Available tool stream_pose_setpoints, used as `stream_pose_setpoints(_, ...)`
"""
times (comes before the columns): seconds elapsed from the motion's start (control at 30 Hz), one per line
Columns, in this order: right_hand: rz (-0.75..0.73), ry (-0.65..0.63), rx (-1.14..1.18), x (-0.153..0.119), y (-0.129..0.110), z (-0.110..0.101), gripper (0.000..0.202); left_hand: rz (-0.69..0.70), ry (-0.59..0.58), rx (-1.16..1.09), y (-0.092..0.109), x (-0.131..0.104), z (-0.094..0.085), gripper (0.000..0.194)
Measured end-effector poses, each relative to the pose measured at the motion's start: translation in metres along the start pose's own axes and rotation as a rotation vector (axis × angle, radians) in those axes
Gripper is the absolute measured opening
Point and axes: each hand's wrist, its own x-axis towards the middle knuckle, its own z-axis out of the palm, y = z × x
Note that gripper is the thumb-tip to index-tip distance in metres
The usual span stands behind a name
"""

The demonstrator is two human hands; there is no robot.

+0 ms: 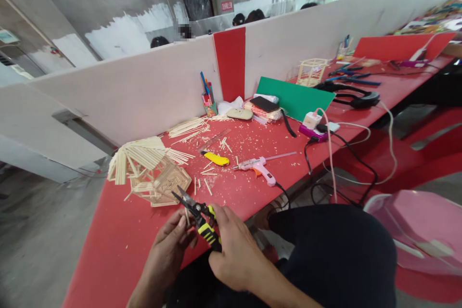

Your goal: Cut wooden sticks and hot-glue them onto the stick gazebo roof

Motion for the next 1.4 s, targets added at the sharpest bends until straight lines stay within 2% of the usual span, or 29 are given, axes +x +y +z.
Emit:
stream_pose_setpoints(0.1,0.011,0.008,-0.120,-0.002,0.009,0.010,0.081,0.217,0.187,0.264,0.009,-0.002,0.003,0.020)
stream_pose_setpoints(0.2,0.005,0.040,-0.193,-0.002,0.015,0.019,0.079,0.312,0.267,0.449,0.014,-0.001,0.005,0.013)
stream_pose_setpoints(0.33,-0.015,0.074,-0.201,-0.002,0.017,0.025,0.076,0.256,0.252,0.431,0.010,0.002,0.004,0.010)
stream_pose_setpoints(0.63,-0.007,0.027,-0.156,0.003,0.007,0.020,0.069,0.189,0.268,0.282,0.006,0.002,-0.004,0.017)
stream_pose_setpoints(0.8,0.010,0.023,-0.077,0.006,0.006,0.026,0.059,0.172,0.266,0.184,0.004,0.003,-0.007,0.020)
stream_pose_setpoints(0.9,-0.001,0.072,-0.017,0.007,0.009,0.027,0.056,0.164,0.246,0.154,0.003,0.003,-0.008,0.020)
stream_pose_setpoints(1.0,-0.030,0.132,-0.024,0.005,0.011,0.021,0.065,0.146,0.276,0.170,0.003,0.003,-0.011,0.023)
stream_pose_setpoints(1.17,0.007,0.110,-0.231,0.005,0.013,0.010,0.072,0.139,0.305,0.210,0.001,0.002,-0.018,0.027)
stream_pose_setpoints(1.33,0.195,0.193,-0.596,0.024,0.022,0.006,0.069,0.116,0.302,0.102,0.002,0.001,-0.019,0.029)
stream_pose_setpoints(1.4,0.170,0.243,-0.648,0.035,0.020,0.004,0.064,0.120,0.308,0.108,0.006,-0.001,-0.020,0.032)
